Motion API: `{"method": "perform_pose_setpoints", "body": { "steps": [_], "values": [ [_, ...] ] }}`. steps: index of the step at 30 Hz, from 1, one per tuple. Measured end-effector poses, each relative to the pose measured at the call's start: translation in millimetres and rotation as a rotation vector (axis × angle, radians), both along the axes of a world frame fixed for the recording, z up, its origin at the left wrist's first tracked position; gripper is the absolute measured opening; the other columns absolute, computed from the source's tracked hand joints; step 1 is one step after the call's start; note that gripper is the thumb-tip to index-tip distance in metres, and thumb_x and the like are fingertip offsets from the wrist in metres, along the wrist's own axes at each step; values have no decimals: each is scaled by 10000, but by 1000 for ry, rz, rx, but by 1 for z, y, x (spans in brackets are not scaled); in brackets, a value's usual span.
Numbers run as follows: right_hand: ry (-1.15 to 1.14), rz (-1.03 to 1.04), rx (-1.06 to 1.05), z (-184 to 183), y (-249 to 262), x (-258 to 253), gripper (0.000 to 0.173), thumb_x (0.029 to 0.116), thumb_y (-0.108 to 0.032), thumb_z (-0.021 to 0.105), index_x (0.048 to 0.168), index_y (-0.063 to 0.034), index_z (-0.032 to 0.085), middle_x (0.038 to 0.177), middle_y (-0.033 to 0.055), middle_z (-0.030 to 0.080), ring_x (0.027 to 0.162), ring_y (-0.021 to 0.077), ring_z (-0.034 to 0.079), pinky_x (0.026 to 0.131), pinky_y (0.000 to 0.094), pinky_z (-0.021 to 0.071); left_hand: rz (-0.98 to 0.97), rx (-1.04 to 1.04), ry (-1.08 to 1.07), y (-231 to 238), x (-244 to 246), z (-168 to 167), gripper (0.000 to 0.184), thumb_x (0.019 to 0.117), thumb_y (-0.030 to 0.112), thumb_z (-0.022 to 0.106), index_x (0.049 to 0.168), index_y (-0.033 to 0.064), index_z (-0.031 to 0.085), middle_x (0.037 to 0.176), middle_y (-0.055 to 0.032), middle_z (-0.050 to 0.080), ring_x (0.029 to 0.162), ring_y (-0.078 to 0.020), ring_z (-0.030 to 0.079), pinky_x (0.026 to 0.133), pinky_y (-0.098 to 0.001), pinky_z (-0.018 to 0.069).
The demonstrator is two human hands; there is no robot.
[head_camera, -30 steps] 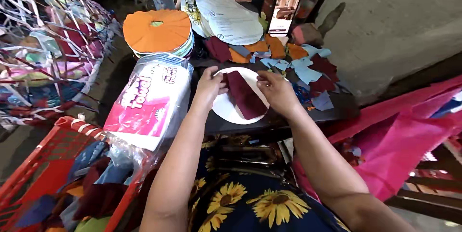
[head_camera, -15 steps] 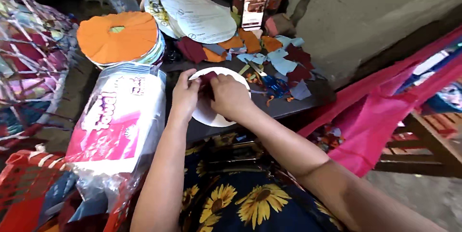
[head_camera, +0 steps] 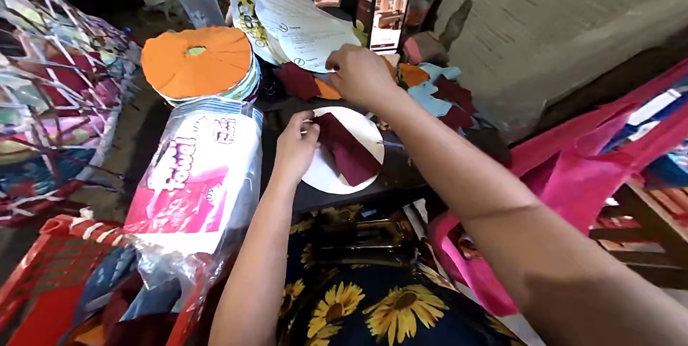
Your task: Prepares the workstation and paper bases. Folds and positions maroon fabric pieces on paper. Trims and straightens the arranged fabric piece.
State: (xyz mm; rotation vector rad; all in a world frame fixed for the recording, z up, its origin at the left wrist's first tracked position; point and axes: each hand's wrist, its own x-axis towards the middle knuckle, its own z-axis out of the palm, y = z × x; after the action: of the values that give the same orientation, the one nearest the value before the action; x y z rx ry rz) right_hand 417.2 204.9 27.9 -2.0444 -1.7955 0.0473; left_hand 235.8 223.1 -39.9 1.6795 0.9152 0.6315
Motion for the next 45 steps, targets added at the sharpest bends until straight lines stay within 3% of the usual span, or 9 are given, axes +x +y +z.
{"method": "perform_pose_setpoints", "body": {
  "steps": [5, 10, 21, 24, 27, 29, 32, 38, 45],
  "values": [
    [-124, 58, -49, -23, 67, 20, 530, 973, -188, 653, 1431, 48, 529, 1379, 303, 566, 1324, 506, 493, 1062, 648, 415, -28, 3, 20, 0, -1, 0, 375, 1079, 137, 482, 1435, 19, 498, 1326, -205, 591, 1099, -284, 661, 942, -470, 553],
    [-75, -55, -165, -21, 75, 22, 333, 1016, -112, 542, 1304, 35, 622, 1240, 300, 643, 1195, 499, 604, 949, 675, 475, -34, 12, 64, -1, -1, 3, 355, 1082, 133, 484, 1427, 60, 526, 1304, -176, 616, 1097, -281, 665, 940, -481, 555],
    [128, -156, 262, 18, 113, 12, 407, 1036, 6, 414, 1412, -4, 572, 1319, 252, 641, 1214, 422, 633, 1031, 574, 487, -106, 161, 145, -2, -1, 5, 307, 1074, 135, 507, 1348, 82, 637, 1323, -161, 634, 1131, -256, 657, 986, -446, 528],
    [36, 9, 30, -5, 143, 20, 412, 1067, -186, 495, 1404, 44, 549, 1349, 295, 601, 1270, 477, 575, 1054, 650, 437, -119, 194, 157, -1, -1, 5, 295, 1068, 122, 516, 1321, 55, 652, 1313, -172, 635, 1142, -255, 651, 1000, -429, 519],
    [75, 82, -137, -16, 156, 29, 806, 1000, -415, 648, 1554, 80, 335, 1597, 311, 338, 1486, 484, 320, 1162, 713, 248, -129, 205, 179, -2, -1, 6, 309, 1068, 125, 511, 1337, 43, 639, 1333, -179, 629, 1180, -272, 639, 1028, -446, 503],
    [79, 100, -74, -3, 145, 26, 815, 977, -319, 700, 1560, 91, 305, 1608, 317, 312, 1503, 481, 287, 1184, 679, 243, -131, 195, 172, -1, -1, 6, 344, 1070, 127, 510, 1394, 46, 592, 1365, -180, 617, 1212, -286, 630, 1049, -466, 491],
    [133, 73, 51, 29, 92, 16, 531, 991, -163, 658, 1448, 51, 494, 1424, 284, 535, 1336, 438, 518, 1112, 600, 403, -97, 128, 134, -1, -1, 5, 420, 1076, 119, 493, 1492, 61, 468, 1350, -202, 615, 1138, -309, 666, 971, -487, 539],
    [80, 70, -137, 14, -34, -24, 309, 1023, -268, 628, 1029, 32, 700, 956, 218, 682, 922, 389, 670, 823, 617, 513, -35, -9, 13, 4, 1, -1, 445, 1059, 65, 443, 1503, 55, 420, 1314, -207, 634, 1149, -295, 667, 978, -485, 542],
    [58, -80, -103, -54, -73, -68, 186, 963, -87, 634, 1076, 51, 685, 1076, 250, 666, 1047, 447, 653, 802, 621, 530, -31, 60, 24, 4, -3, -1, 414, 1060, 83, 471, 1473, 42, 472, 1277, -195, 660, 1156, -274, 654, 1006, -465, 502]
  ]
}}
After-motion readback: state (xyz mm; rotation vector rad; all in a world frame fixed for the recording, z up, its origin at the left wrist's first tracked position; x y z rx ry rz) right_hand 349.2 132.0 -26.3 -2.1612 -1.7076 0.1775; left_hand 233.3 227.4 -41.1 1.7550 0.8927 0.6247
